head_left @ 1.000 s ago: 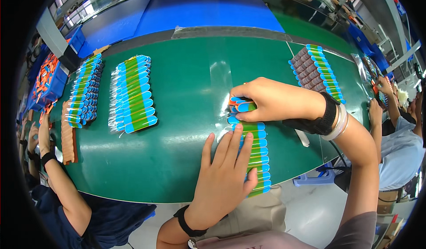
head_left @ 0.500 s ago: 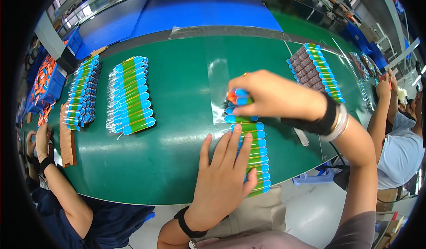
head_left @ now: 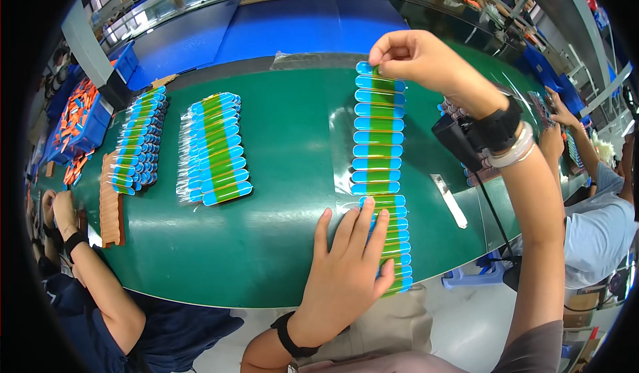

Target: Manually assembling and arranging small plastic components on a production line.

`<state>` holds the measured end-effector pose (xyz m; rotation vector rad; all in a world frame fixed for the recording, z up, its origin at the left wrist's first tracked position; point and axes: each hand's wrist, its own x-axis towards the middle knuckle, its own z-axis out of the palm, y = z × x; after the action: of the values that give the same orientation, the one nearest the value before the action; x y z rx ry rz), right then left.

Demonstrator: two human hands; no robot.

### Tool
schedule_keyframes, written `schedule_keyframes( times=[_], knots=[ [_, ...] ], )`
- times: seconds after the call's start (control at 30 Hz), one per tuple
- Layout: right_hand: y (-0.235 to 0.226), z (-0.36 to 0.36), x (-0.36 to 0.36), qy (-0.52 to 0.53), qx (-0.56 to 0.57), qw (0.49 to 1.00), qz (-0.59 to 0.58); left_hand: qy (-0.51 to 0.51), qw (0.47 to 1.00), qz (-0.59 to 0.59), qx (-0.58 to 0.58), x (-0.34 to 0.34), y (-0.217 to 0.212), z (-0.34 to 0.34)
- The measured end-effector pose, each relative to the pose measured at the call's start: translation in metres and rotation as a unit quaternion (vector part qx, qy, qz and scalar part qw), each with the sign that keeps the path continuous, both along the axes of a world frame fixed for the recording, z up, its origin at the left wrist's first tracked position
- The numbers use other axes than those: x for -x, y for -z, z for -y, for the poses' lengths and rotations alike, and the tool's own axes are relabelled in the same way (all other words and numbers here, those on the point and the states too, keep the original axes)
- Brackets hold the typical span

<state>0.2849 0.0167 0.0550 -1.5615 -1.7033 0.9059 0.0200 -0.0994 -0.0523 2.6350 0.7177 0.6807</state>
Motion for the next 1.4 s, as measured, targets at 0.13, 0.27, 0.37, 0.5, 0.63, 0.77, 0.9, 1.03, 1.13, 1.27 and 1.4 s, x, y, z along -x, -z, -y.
schedule_keyframes(
  times=[0.13, 0.27, 0.37, 0.5, 0.63, 0.77, 0.9, 1.03, 1.13, 1.27, 1.4],
  knots=[
    [0.046, -0.02, 0.002, 0.02, -0.068, 0.991, 0.116, 0.004, 1.0, 0.001, -0.008, 0.0, 0.001, 0.0],
    [0.082, -0.023, 0.015, 0.007, -0.185, 0.944, 0.272, 0.005, 0.999, -0.023, -0.032, 0.002, 0.002, 0.001],
    [0.077, -0.017, 0.011, 0.003, -0.196, 0.921, 0.336, 0.003, 0.998, -0.049, -0.046, 0.001, -0.005, 0.005],
    [0.056, 0.006, -0.004, -0.043, -0.112, 0.941, 0.316, 0.048, 0.997, -0.063, -0.025, 0.003, -0.019, 0.001],
    [-0.021, 0.059, -0.059, 0.016, -0.108, 0.914, 0.391, 0.106, 0.988, -0.115, -0.016, 0.01, -0.036, -0.002],
    [-0.028, 0.12, -0.122, 0.104, -0.035, 0.893, 0.437, 0.167, 0.978, -0.124, -0.021, 0.006, -0.043, -0.02],
    [-0.005, 0.133, -0.131, 0.138, -0.085, 0.911, 0.38, 0.198, 0.969, -0.142, -0.033, -0.001, -0.055, -0.043],
    [-0.025, 0.135, -0.126, 0.098, -0.22, 0.908, 0.342, 0.194, 0.973, -0.113, -0.049, -0.012, -0.064, -0.063],
    [-0.049, 0.126, -0.103, 0.143, -0.25, 0.904, 0.316, 0.107, 0.978, -0.138, -0.113, -0.028, -0.049, -0.082],
    [-0.061, 0.084, -0.061, 0.049, -0.296, 0.879, 0.369, 0.033, 0.97, -0.164, -0.175, -0.048, -0.03, -0.107],
    [-0.049, 0.032, -0.041, -0.04, -0.136, 0.932, 0.335, 0.011, 0.984, -0.162, -0.067, -0.069, -0.029, -0.114]
  ],
)
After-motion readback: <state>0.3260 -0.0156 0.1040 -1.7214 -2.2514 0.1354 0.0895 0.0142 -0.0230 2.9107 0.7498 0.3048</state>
